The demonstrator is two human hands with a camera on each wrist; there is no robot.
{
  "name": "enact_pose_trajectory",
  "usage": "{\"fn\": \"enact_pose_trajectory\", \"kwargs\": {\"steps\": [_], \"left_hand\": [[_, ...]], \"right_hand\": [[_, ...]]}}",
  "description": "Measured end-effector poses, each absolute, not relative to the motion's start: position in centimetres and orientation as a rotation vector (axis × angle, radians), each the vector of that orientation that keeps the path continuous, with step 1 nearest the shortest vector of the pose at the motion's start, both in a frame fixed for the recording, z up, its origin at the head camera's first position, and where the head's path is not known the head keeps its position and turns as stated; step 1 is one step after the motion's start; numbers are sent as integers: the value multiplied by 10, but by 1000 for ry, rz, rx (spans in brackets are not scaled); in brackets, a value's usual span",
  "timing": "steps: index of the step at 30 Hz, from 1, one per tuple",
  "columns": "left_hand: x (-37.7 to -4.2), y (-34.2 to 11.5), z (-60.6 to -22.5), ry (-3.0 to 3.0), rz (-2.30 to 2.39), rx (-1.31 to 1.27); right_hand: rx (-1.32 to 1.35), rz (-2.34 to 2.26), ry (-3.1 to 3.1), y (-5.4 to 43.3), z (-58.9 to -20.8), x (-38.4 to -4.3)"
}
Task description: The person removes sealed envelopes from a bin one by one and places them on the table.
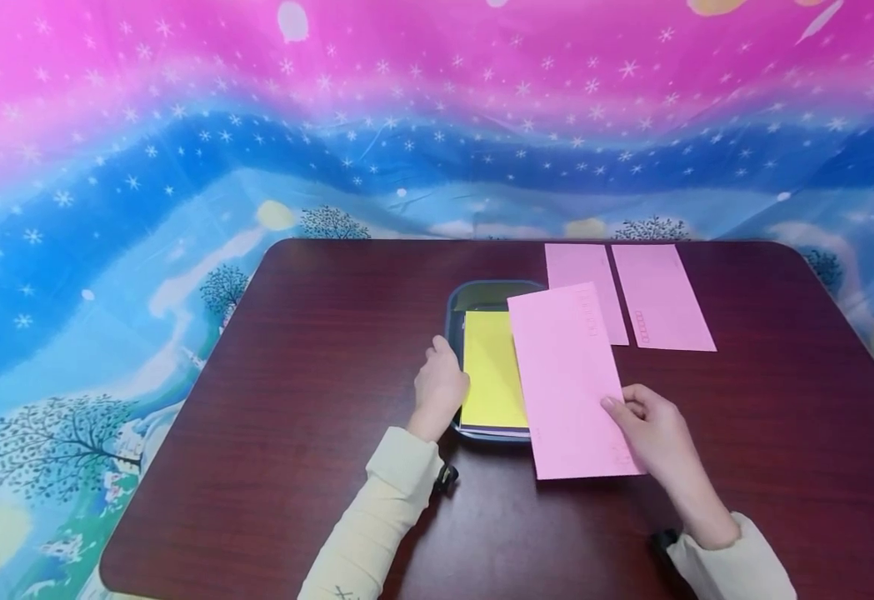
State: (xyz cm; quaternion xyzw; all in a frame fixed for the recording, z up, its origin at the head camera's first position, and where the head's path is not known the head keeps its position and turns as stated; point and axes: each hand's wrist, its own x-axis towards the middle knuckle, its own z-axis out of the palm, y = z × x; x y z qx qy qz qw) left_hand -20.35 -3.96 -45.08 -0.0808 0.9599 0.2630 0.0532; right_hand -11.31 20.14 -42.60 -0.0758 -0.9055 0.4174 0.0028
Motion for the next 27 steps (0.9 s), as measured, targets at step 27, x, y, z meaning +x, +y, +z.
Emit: {"fn": "enact_pose_trajectory", "kwargs": {"steps": [27], "left_hand": [[-205, -41, -451, 2904, 805, -243]], "right_hand": [[-197, 882, -3283, 257, -454, -94]]}}
